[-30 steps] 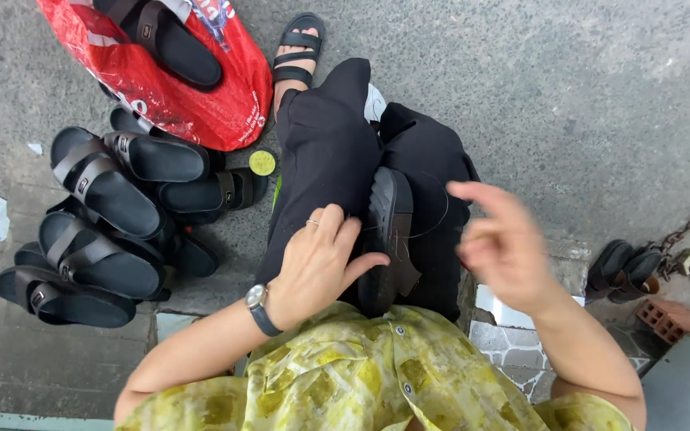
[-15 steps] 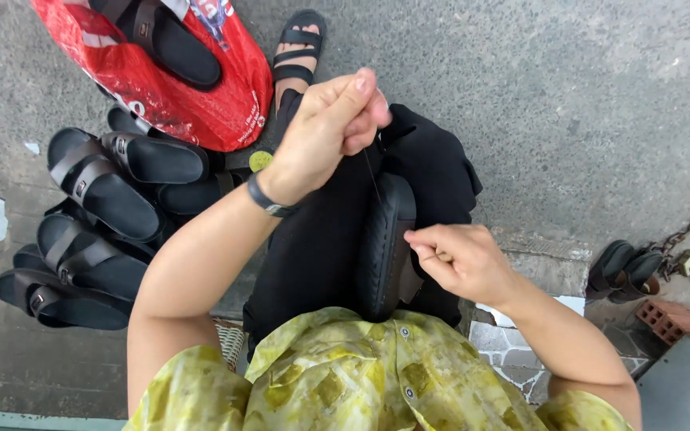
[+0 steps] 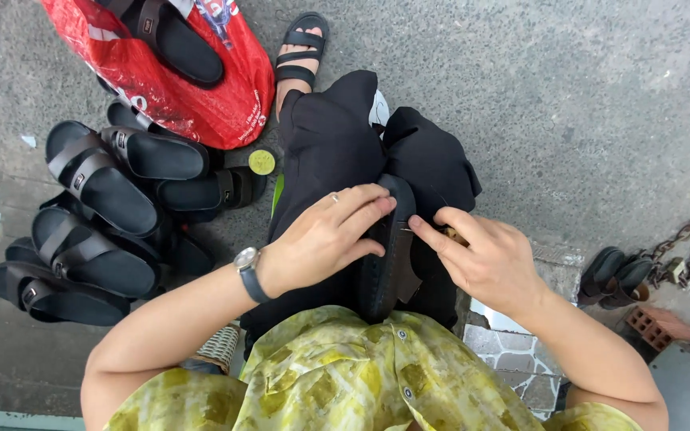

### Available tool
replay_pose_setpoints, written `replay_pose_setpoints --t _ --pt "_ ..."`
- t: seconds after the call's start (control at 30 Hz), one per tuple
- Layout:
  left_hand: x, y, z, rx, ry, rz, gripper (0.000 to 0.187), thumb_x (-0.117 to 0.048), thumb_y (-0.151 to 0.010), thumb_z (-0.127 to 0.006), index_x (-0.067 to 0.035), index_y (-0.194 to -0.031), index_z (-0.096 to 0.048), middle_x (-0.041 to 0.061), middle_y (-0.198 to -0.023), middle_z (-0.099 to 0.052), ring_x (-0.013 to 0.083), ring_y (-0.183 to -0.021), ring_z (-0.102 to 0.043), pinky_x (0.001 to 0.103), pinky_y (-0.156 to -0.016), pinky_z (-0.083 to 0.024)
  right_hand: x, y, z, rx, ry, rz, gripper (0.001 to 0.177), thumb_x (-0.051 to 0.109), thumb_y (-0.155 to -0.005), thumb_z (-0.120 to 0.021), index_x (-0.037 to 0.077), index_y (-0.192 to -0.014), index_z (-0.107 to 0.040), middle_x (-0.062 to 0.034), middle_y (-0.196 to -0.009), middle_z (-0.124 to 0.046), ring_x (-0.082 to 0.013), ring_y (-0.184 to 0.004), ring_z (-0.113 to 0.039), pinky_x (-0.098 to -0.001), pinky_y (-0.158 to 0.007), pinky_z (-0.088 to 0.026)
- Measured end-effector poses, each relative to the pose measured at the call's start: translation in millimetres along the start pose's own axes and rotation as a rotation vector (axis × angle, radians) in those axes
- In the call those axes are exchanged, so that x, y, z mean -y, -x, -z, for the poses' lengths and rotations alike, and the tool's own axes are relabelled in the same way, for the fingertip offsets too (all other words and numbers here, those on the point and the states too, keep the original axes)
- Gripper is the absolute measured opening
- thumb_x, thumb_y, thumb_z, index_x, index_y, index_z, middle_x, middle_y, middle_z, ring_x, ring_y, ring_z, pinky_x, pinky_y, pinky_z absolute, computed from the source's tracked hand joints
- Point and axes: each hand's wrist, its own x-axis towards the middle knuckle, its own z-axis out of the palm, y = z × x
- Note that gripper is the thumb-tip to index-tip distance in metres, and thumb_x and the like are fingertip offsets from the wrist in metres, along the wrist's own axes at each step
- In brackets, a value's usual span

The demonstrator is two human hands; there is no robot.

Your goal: Hand-sewing the sole of a sandal using a needle and thread to repair it.

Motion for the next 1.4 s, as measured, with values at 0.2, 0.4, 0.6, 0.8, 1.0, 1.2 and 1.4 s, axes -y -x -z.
replay_pose_setpoints --t 0.2,0.4,0.6,0.8,1.0,1.2,1.4 --pt "4.2 -0.5 -8.7 -0.037 0.093 0.056 0.052 -0.022 -0.076 -0.078 0.007 -0.114 -0.057 0.019 -0.113 -0.055 0.0333 -0.102 -0.062 0.039 -0.085 -0.054 6.2 0.6 1.0 0.052 0.128 0.019 0.040 0.013 -0.087 -0.050 0.016 -0.125 -0.059 -0.0006 -0.087 -0.051 -0.0151 -0.068 -0.061 -0.0247 -0.051 -0.052" --pt "9.7 -0.3 -18.9 -0.138 0.177 0.042 0.048 -0.021 -0.074 -0.079 0.007 -0.108 -0.060 0.018 -0.109 -0.055 0.0337 -0.092 -0.062 0.038 -0.079 -0.056 15.2 -8.1 -11.7 0.087 0.184 -0.002 0.035 0.012 -0.085 -0.052 0.012 -0.120 -0.055 0.0034 -0.079 -0.045 -0.0130 -0.062 -0.062 -0.0201 -0.044 -0.050" --pt "8.8 2.2 -22.6 -0.216 -0.067 0.065 0.054 -0.035 -0.067 -0.083 0.000 -0.101 -0.060 0.013 -0.104 -0.049 0.0265 -0.081 -0.061 0.035 -0.067 -0.056 17.8 -8.3 -24.2 0.032 -0.051 -0.156 0.019 0.014 -0.092 -0.052 0.008 -0.110 -0.055 0.0005 -0.077 -0.051 -0.0194 -0.053 -0.061 -0.0286 -0.039 -0.050" --pt "-22.4 26.0 -10.8 -0.205 1.075 0.371 0.011 -0.009 -0.093 -0.059 0.001 -0.093 -0.062 0.015 -0.117 -0.056 0.0103 -0.055 -0.060 0.017 -0.043 -0.050 25.3 -2.3 -10.3 -0.031 0.015 -0.148 0.021 0.015 -0.089 -0.062 0.006 -0.108 -0.059 -0.0061 -0.093 -0.058 -0.0220 -0.063 -0.064 -0.0299 -0.052 -0.054" --pt "17.5 31.8 -53.8 -0.158 0.844 0.538 0.022 -0.001 -0.084 -0.065 -0.003 -0.101 -0.051 0.009 -0.074 -0.063 0.0152 -0.055 -0.066 0.021 -0.042 -0.049 23.0 0.2 -18.0 -0.162 -0.184 -0.163 0.028 0.014 -0.089 -0.064 0.009 -0.116 -0.065 -0.0056 -0.092 -0.064 -0.0195 -0.064 -0.064 -0.0272 -0.054 -0.053" --pt "-19.9 0.0 -22.2 -0.157 0.066 0.267 0.034 -0.029 -0.077 -0.075 -0.011 -0.101 -0.059 0.006 -0.095 -0.055 0.0291 -0.075 -0.065 0.036 -0.053 -0.054 -1.1 10.7 26.5 0.267 0.301 0.147 0.017 0.003 -0.083 -0.058 0.017 -0.079 -0.066 0.0087 -0.114 -0.061 -0.0139 -0.083 -0.060 -0.0219 -0.044 -0.049" --pt "-22.8 -1.0 -25.8 -0.125 -0.042 -0.050 0.019 -0.003 -0.077 -0.061 -0.005 -0.095 -0.066 0.005 -0.084 -0.051 0.0213 -0.071 -0.051 0.031 -0.062 -0.045 -1.9 19.1 31.8 0.234 -0.203 -0.100 0.043 0.010 -0.072 -0.064 0.024 -0.113 -0.064 -0.0028 -0.126 -0.051 -0.0040 -0.057 -0.062 -0.0212 -0.034 -0.037"
